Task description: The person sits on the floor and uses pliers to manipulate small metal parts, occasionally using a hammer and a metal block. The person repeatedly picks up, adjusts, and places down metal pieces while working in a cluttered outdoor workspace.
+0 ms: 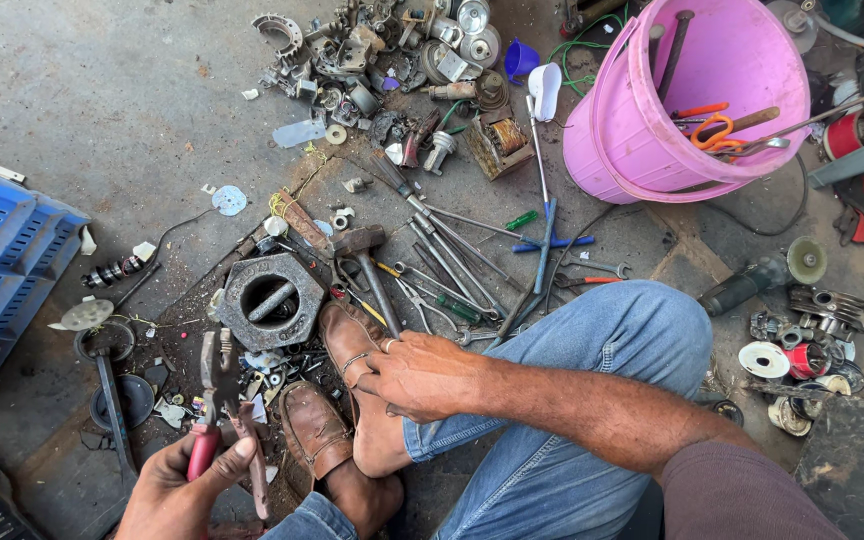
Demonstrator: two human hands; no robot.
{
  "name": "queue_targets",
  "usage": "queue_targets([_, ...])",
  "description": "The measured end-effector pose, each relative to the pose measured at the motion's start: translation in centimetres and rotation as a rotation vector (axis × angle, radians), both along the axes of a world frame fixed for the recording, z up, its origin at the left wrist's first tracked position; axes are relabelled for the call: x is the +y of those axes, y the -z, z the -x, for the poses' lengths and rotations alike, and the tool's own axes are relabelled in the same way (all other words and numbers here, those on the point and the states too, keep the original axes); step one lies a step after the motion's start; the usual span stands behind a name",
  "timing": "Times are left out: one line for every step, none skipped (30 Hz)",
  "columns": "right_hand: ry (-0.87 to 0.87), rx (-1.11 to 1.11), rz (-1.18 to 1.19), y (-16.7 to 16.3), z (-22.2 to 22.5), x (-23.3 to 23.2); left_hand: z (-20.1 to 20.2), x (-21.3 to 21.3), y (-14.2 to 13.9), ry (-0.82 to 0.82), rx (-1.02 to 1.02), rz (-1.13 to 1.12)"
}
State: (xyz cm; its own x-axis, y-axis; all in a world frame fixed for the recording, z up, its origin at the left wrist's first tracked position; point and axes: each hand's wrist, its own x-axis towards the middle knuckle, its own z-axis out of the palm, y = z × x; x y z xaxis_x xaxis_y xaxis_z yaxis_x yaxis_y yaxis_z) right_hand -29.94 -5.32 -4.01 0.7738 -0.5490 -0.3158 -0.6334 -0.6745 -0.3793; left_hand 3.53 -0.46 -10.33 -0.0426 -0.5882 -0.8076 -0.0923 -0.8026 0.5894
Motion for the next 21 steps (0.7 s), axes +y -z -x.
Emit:
queue_targets([-0.004,0.010,-0.006,0.0,0.0,0.0,-0.1,0.1,0.0,-0.015,-0.007,-0.027])
queue_targets([-0.009,0.018,-0.013,0.0,0.0,0.0,-0.1,0.1,0.0,-0.020,0.017,-0.001])
queue_targets([-0.010,0.010,-0.015,0.0,0.1,0.0,-0.2,0.2,0.1,-0.025,0.041,0.022])
queue_targets([-0.010,0.003,-0.016,0.0,0.1,0.0,-0.2,0.2,0.1,-0.030,0.065,0.047])
queue_targets([-0.010,-0.002,-0.016,0.0,0.1,0.0,-0.4,0.1,0.2,0.003,0.040,0.042])
queue_targets([-0.015,0.012,-0.013,0.1,0.2,0.0,-0.5,0.1,0.3,0.036,0.015,0.037])
queue_targets([-0.018,0.026,-0.010,0.1,0.1,0.0,-0.7,0.1,0.3,0.070,-0.010,0.033])
queue_targets([-0.022,0.041,-0.008,0.1,0.1,0.1,-0.9,0.0,0.4,0.068,-0.012,0.035])
queue_targets([-0.016,0.023,-0.004,0.1,0.1,0.1,-0.9,0.0,0.6,0.067,-0.013,0.036])
queue_targets([-0.010,0.005,0.001,0.1,0.1,0.1,-1.1,-0.1,0.8,0.066,-0.015,0.038])
queue_targets([-0.005,-0.014,0.004,0.1,0.2,0.1,-1.2,-0.1,0.9,0.033,0.024,0.029])
queue_targets([-0.006,-0.018,0.009,0.1,0.2,0.1,-1.3,0.0,1.1,0.002,0.063,0.020])
queue_targets([-0.008,-0.021,0.015,0.1,0.2,0.0,-1.4,-0.1,1.3,-0.031,0.103,0.012])
queue_targets([-0.009,-0.024,0.020,0.1,0.2,-0.1,-1.5,0.0,1.6,-0.056,0.117,0.022])
queue_targets([-0.016,-0.009,0.021,0.1,0.1,-0.2,-1.6,0.0,1.8,-0.081,0.131,0.033])
queue_targets([-0.022,0.006,0.021,0.1,0.1,-0.2,-1.7,0.1,2.0,-0.106,0.144,0.043])
queue_targets([-0.028,0.020,0.021,0.2,0.1,-0.3,-1.8,0.1,2.1,-0.096,0.146,0.066])
queue_targets([-0.020,0.014,0.018,0.2,0.1,-0.3,-1.9,0.1,2.2,-0.087,0.148,0.088])
queue_targets([-0.016,0.008,0.014,0.2,0.1,-0.4,-1.9,0.1,2.2,-0.080,0.150,0.111])
queue_targets([-0.008,0.002,0.010,0.2,0.0,-0.4,-1.9,0.1,2.2,-0.087,0.145,0.105])
queue_targets([-0.007,-0.001,0.012,0.2,0.0,-0.3,-1.9,0.1,2.1,-0.094,0.140,0.099])
